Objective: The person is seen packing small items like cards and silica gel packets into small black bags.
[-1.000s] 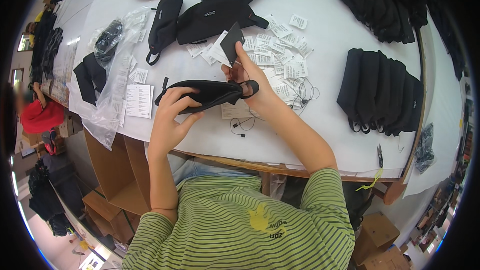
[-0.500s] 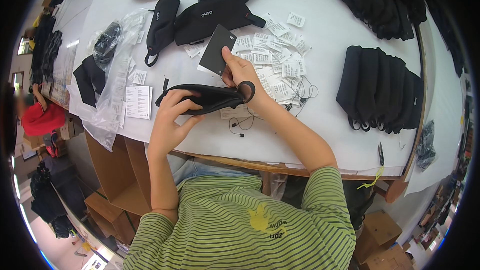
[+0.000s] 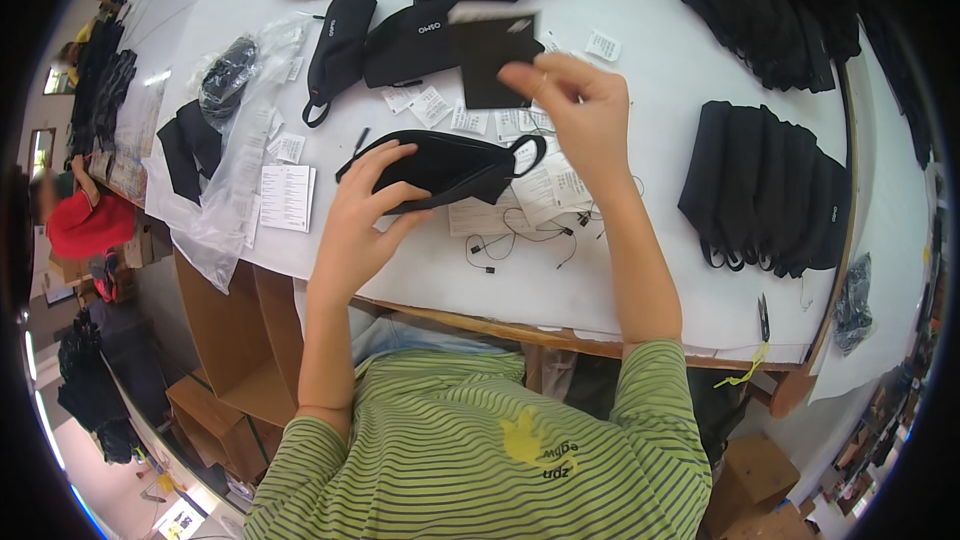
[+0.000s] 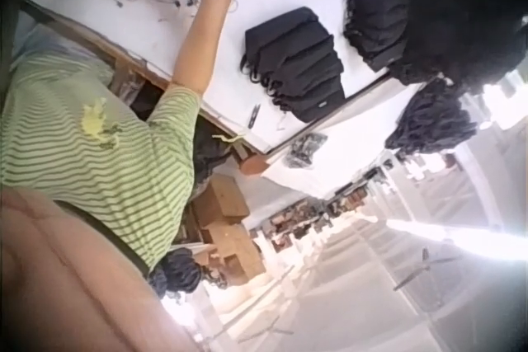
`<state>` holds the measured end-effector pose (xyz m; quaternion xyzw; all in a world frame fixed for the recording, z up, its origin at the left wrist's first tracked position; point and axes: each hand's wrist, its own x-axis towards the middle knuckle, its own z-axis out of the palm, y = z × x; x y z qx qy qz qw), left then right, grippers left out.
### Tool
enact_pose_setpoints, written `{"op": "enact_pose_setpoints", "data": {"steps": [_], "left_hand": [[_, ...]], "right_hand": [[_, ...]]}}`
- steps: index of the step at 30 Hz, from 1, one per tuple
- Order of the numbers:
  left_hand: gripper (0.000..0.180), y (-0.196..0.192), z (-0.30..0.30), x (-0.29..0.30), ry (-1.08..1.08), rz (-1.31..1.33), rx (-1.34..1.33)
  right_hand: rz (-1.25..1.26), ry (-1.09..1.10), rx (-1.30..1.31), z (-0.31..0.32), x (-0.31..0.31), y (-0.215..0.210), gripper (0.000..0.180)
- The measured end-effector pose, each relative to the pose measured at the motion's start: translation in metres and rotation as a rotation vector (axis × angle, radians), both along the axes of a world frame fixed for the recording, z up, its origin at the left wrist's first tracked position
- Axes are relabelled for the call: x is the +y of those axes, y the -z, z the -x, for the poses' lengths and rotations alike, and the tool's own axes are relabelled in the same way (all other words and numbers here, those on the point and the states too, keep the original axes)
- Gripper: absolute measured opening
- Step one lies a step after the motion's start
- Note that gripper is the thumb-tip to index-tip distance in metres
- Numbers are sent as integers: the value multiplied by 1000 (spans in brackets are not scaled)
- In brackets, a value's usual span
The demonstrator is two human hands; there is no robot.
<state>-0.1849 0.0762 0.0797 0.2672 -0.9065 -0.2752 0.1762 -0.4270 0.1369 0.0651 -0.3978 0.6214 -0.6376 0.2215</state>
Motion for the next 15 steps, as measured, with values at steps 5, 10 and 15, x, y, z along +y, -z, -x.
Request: {"op": "enact_pose_setpoints", "data": {"steps": [5, 10, 15], "left_hand": [[33, 13, 21, 2, -79, 7, 127], [31, 27, 24, 0, -74, 67, 285], [15, 19, 18, -20, 75, 126, 38]], "right_hand": [[-304, -285, 822, -29, 7, -8, 24], [-379, -330, 866, -31, 6, -5, 17], [-321, -405, 755, -30, 10, -15, 21]]}}
